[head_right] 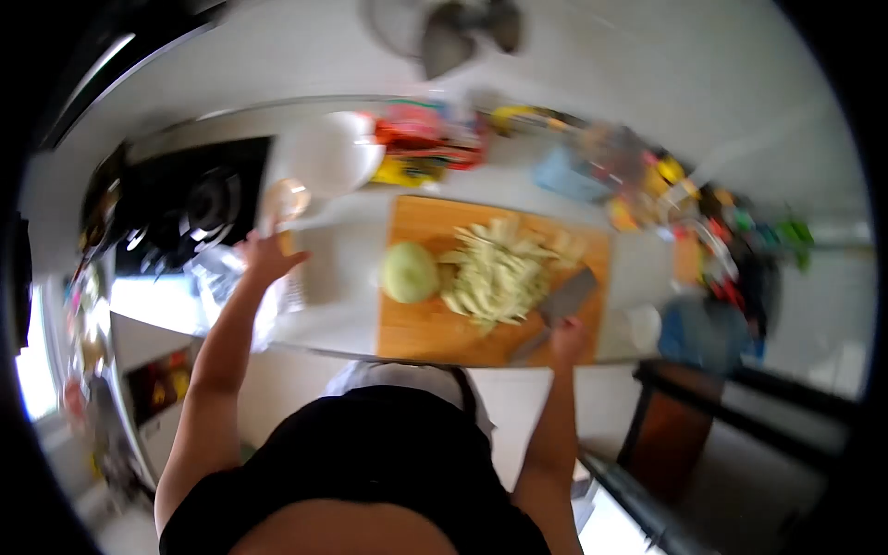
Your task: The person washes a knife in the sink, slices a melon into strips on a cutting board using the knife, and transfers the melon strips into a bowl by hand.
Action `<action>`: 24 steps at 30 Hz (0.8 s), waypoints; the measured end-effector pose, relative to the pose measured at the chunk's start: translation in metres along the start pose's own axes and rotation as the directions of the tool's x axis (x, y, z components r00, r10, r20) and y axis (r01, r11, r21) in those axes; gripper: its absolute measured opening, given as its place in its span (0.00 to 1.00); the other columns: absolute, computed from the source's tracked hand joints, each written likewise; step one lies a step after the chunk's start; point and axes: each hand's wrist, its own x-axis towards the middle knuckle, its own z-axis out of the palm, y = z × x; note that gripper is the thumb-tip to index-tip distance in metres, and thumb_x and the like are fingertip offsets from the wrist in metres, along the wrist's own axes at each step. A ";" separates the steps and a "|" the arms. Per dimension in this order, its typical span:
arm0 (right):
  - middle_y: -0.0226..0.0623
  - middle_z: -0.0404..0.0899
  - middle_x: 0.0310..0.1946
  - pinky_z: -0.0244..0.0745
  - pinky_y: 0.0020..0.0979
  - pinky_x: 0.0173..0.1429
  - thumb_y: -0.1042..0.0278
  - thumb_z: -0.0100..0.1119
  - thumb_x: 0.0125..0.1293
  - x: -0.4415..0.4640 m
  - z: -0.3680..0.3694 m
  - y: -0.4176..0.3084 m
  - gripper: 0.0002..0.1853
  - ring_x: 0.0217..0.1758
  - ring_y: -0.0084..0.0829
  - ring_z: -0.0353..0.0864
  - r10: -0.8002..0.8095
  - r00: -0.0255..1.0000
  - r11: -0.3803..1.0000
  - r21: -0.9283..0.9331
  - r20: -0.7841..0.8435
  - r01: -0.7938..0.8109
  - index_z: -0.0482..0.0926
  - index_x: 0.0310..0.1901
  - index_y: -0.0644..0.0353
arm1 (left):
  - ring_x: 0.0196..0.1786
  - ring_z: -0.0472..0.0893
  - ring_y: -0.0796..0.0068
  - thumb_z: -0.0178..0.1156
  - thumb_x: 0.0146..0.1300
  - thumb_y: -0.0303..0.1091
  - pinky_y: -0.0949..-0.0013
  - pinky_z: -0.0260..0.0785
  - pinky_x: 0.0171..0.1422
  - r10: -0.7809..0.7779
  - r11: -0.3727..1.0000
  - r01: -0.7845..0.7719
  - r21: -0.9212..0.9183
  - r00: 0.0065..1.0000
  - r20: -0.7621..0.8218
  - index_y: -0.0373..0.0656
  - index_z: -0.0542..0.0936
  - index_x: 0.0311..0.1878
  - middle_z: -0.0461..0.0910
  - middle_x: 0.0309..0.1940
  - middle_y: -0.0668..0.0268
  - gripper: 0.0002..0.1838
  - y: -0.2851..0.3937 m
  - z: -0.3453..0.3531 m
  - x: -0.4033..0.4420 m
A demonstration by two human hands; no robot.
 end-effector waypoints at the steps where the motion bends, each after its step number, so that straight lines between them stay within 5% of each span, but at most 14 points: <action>1: 0.42 0.78 0.23 0.73 0.36 0.39 0.66 0.61 0.53 -0.002 0.008 0.003 0.08 0.28 0.40 0.78 -0.039 0.998 0.996 0.083 -0.047 0.043 0.79 0.31 0.61 | 0.58 0.71 0.50 0.55 0.45 0.76 0.38 0.51 0.63 -0.013 1.000 0.018 -0.025 0.980 0.199 0.49 0.50 0.73 0.75 0.51 0.45 0.58 0.010 -0.014 0.006; 4: 0.44 0.79 0.25 0.74 0.38 0.35 0.68 0.61 0.54 -0.011 -0.028 -0.052 0.06 0.30 0.44 0.80 -0.085 0.995 0.956 0.276 -0.060 0.098 0.79 0.30 0.61 | 0.64 0.67 0.51 0.58 0.45 0.72 0.36 0.44 0.69 -0.182 0.975 0.139 0.172 0.947 0.264 0.49 0.50 0.73 0.70 0.57 0.44 0.57 0.030 -0.018 0.017; 7: 0.44 0.79 0.24 0.74 0.37 0.34 0.71 0.61 0.55 -0.014 -0.041 -0.096 0.04 0.29 0.45 0.80 -0.134 0.989 0.893 0.424 -0.064 0.149 0.78 0.30 0.61 | 0.63 0.67 0.51 0.67 0.40 0.58 0.43 0.49 0.70 -0.233 0.971 0.238 -0.002 0.953 0.194 0.48 0.56 0.70 0.56 0.64 0.45 0.54 0.029 -0.002 0.021; 10: 0.42 0.78 0.24 0.74 0.37 0.33 0.72 0.61 0.55 -0.022 -0.048 -0.137 0.03 0.29 0.42 0.79 -0.301 0.951 0.813 0.502 -0.069 0.294 0.77 0.30 0.60 | 0.58 0.70 0.52 0.69 0.38 0.50 0.49 0.54 0.68 -0.238 0.964 0.241 -0.113 0.971 0.040 0.48 0.59 0.67 0.60 0.58 0.50 0.50 0.031 0.003 0.015; 12: 0.40 0.77 0.25 0.74 0.36 0.32 0.73 0.61 0.56 -0.027 -0.062 -0.161 0.04 0.29 0.40 0.79 -0.404 0.910 0.745 0.545 -0.091 0.386 0.75 0.30 0.59 | 0.52 0.73 0.51 0.70 0.38 0.43 0.55 0.68 0.56 -0.120 0.974 0.080 -0.211 0.975 -0.186 0.48 0.67 0.58 0.60 0.54 0.52 0.40 0.032 -0.017 -0.001; 16: 0.42 0.79 0.30 0.76 0.34 0.35 0.69 0.64 0.56 -0.040 -0.082 -0.191 0.09 0.33 0.36 0.82 -0.508 0.858 0.655 0.681 0.076 0.327 0.75 0.35 0.61 | 0.49 0.73 0.49 0.69 0.43 0.41 0.52 0.71 0.52 -0.049 0.932 -0.129 -0.339 0.882 -0.469 0.50 0.69 0.55 0.61 0.53 0.52 0.33 0.046 -0.080 -0.039; 18: 0.43 0.79 0.36 0.76 0.36 0.42 0.64 0.68 0.53 -0.046 -0.087 -0.201 0.20 0.39 0.39 0.81 -0.626 0.779 0.511 0.740 -0.029 0.438 0.73 0.45 0.61 | 0.49 0.73 0.51 0.68 0.45 0.41 0.52 0.70 0.53 -0.075 0.924 -0.124 -0.361 0.868 -0.491 0.51 0.69 0.54 0.62 0.53 0.52 0.31 0.081 -0.106 -0.057; 20: 0.42 0.78 0.38 0.75 0.36 0.43 0.62 0.71 0.49 -0.047 -0.109 -0.208 0.29 0.41 0.41 0.79 -0.695 0.714 0.489 0.673 -0.084 0.555 0.70 0.52 0.60 | 0.49 0.73 0.54 0.70 0.45 0.42 0.55 0.70 0.52 -0.008 0.820 -0.265 -0.507 0.881 -0.473 0.49 0.70 0.53 0.62 0.53 0.51 0.31 0.117 -0.119 -0.062; 22: 0.42 0.77 0.39 0.75 0.37 0.44 0.62 0.71 0.49 -0.046 -0.124 -0.202 0.31 0.41 0.42 0.79 -0.677 0.718 0.502 0.613 -0.161 0.610 0.68 0.54 0.60 | 0.44 0.75 0.62 0.72 0.47 0.42 0.59 0.72 0.49 0.176 0.788 -0.455 -0.415 0.812 -0.556 0.43 0.72 0.52 0.64 0.50 0.53 0.30 0.162 -0.099 -0.047; 23: 0.43 0.77 0.39 0.75 0.37 0.44 0.62 0.71 0.48 -0.040 -0.125 -0.196 0.33 0.41 0.42 0.79 -0.669 0.717 0.510 0.579 -0.199 0.636 0.68 0.55 0.59 | 0.43 0.75 0.65 0.71 0.49 0.39 0.61 0.73 0.47 0.188 0.483 -0.368 -0.795 0.930 -0.316 0.40 0.71 0.52 0.65 0.48 0.55 0.29 0.203 -0.103 -0.053; 24: 0.43 0.77 0.40 0.74 0.37 0.44 0.62 0.72 0.48 -0.035 -0.127 -0.190 0.34 0.41 0.42 0.78 -0.660 0.714 0.518 0.544 -0.236 0.660 0.67 0.56 0.59 | 0.43 0.75 0.68 0.70 0.51 0.38 0.63 0.74 0.47 0.356 0.210 -0.272 -0.939 0.916 -0.186 0.37 0.71 0.51 0.64 0.49 0.54 0.27 0.241 -0.112 -0.062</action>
